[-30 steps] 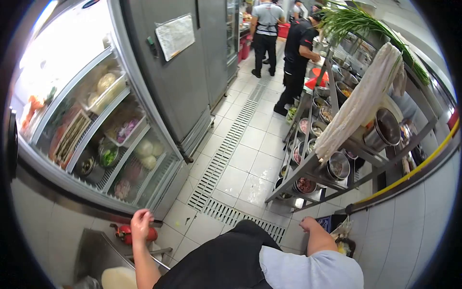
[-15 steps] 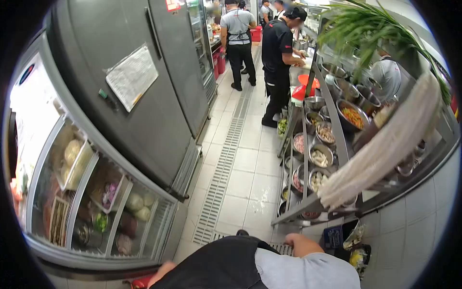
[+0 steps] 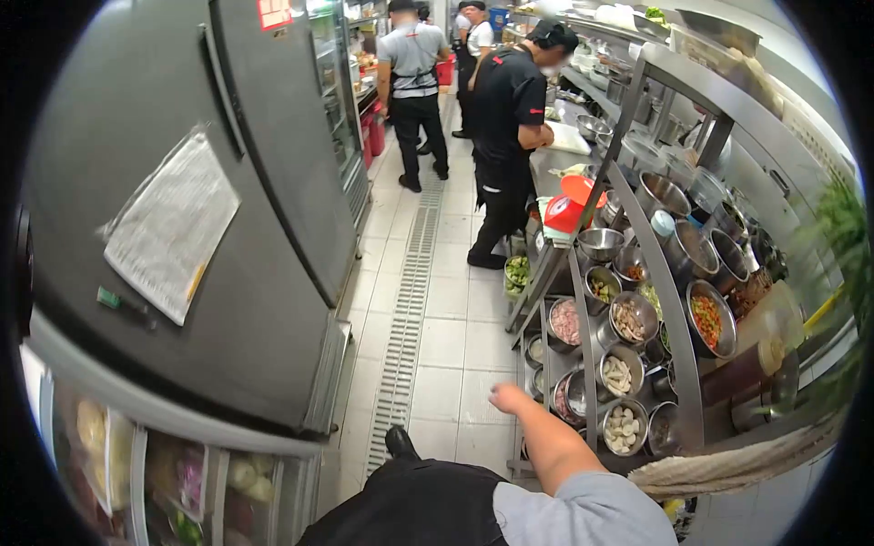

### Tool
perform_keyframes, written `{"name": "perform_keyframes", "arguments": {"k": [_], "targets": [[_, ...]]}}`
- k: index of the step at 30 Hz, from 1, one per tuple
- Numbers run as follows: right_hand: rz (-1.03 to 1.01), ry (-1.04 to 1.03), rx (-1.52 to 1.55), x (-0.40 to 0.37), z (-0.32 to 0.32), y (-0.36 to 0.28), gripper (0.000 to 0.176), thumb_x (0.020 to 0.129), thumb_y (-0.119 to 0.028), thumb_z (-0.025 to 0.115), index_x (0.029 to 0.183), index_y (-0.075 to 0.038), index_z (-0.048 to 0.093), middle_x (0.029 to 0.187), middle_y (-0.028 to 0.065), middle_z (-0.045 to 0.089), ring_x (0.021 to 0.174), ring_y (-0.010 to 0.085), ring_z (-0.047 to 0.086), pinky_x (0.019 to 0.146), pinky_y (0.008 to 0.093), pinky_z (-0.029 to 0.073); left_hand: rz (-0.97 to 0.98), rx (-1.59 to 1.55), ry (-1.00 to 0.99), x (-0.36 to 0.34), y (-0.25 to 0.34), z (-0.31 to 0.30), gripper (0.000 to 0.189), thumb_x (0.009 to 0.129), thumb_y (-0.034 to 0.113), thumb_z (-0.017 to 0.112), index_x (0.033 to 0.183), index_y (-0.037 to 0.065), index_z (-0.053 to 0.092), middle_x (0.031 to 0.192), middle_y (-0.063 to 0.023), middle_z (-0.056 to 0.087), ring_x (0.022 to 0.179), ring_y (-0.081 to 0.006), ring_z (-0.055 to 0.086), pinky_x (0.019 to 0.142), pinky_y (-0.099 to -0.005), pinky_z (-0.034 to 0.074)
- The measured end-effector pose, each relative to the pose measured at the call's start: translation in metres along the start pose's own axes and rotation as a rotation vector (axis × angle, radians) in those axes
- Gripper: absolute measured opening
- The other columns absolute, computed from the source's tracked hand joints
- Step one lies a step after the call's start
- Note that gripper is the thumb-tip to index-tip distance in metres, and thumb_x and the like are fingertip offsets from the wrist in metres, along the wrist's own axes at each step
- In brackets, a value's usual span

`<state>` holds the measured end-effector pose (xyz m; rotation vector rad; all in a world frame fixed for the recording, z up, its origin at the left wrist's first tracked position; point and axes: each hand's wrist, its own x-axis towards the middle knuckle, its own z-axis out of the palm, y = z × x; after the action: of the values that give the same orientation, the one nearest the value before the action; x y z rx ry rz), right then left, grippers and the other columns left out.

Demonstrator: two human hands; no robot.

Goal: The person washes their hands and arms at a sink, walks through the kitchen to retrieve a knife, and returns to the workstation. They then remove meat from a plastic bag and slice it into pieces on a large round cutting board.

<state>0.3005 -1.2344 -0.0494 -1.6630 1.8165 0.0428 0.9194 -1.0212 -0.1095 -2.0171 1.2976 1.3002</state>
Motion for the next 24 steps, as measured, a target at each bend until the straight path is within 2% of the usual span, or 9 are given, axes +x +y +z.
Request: {"name": "perform_keyframes", "arguments": {"k": [7,8,11,13,14,15,16,20,24], "targets": [[0.285,-0.413,-0.208,-0.064,0.047,0.093,0.046,0.083,-0.040,0.061,0.108,-0.002,0.070,0.102,0.0222,0.070,0.096,0.0382,0.067,0.088,0.0448,0.051,0.322,0.079,0.095,0.192,0.157,-0.177,0.036,0.084,0.032,0.060,0.100,0.002,0.073,0.104,-0.0220,0.070,0.100,-0.0338,0.068,0.088,-0.0446,0.053],[0.384,-0.286,-0.051,-0.086,0.049,0.091,0.044,0.084,-0.037,0.062,0.105,0.000,0.071,0.092,0.0218,0.071,0.085,0.0342,0.070,0.079,0.0435,0.054,0.473,0.082,0.217,0.201,0.204,-0.214,0.032,0.085,0.032,0.057,0.081,0.004,0.072,0.078,-0.0150,0.071,0.070,-0.0282,0.068,0.070,-0.0416,0.054],[0.715,0.009,0.333,-0.133,0.082,0.087,0.035,0.076,-0.038,0.066,0.087,-0.006,0.076,0.088,0.0184,0.072,0.085,0.0340,0.069,0.079,0.0447,0.054,0.580,0.063,0.248,0.171,0.346,-0.326,0.024,0.082,0.025,0.062,0.083,0.004,0.073,0.071,-0.0136,0.071,0.066,-0.0250,0.070,0.066,-0.0392,0.056],[0.769,-0.179,0.313,-0.150,0.100,0.081,0.030,0.076,-0.035,0.066,0.087,-0.008,0.076,0.086,0.0155,0.072,0.081,0.0311,0.069,0.075,0.0436,0.055,0.680,-0.140,0.383,0.182,0.407,-0.364,0.028,0.086,0.029,0.065,0.078,0.002,0.072,0.073,-0.0156,0.070,0.065,-0.0267,0.069,0.064,-0.0404,0.054],[0.377,-0.477,-0.005,-0.157,0.107,0.084,0.023,0.078,-0.030,0.064,0.083,-0.010,0.075,0.081,0.0122,0.073,0.077,0.0275,0.069,0.071,0.0428,0.055,0.733,-0.160,0.441,0.182,0.438,-0.382,0.031,0.087,0.031,0.066,0.079,0.002,0.072,0.074,-0.0165,0.070,0.067,-0.0287,0.069,0.066,-0.0414,0.054],[0.331,-0.294,-0.002,-0.174,0.122,0.075,0.019,0.081,-0.025,0.063,0.082,-0.011,0.076,0.075,0.0090,0.073,0.069,0.0241,0.069,0.066,0.0422,0.056,0.797,-0.081,0.505,0.175,0.462,-0.400,0.035,0.088,0.034,0.065,0.081,0.001,0.072,0.076,-0.0177,0.070,0.070,-0.0313,0.069,0.068,-0.0425,0.054],[0.551,-0.410,0.254,-0.168,0.162,0.083,0.021,0.084,-0.026,0.061,0.081,-0.012,0.076,0.076,0.0081,0.073,0.066,0.0228,0.069,0.065,0.0427,0.055,0.858,-0.003,0.567,0.163,0.480,-0.413,0.039,0.090,0.037,0.064,0.083,0.000,0.072,0.078,-0.0190,0.070,0.074,-0.0338,0.069,0.071,-0.0437,0.053],[0.568,-0.372,0.389,-0.150,0.142,0.068,0.034,0.091,-0.033,0.054,0.080,-0.011,0.077,0.077,0.0091,0.073,0.061,0.0219,0.069,0.062,0.0420,0.055,0.684,0.264,0.620,0.212,0.492,-0.414,0.062,0.097,0.053,0.046,0.082,-0.001,0.072,0.079,-0.0213,0.069,0.078,-0.0365,0.068,0.078,-0.0445,0.053],[0.317,-0.153,0.055,-0.064,0.152,0.120,0.055,0.089,-0.054,0.050,0.084,-0.005,0.074,0.090,0.0198,0.071,0.088,0.0400,0.067,0.079,0.0514,0.050,0.074,0.137,-0.097,0.201,0.425,-0.384,0.081,0.098,0.066,0.027,0.085,-0.001,0.070,0.067,-0.0144,0.068,0.073,-0.0310,0.068,0.066,-0.0464,0.053]]}}
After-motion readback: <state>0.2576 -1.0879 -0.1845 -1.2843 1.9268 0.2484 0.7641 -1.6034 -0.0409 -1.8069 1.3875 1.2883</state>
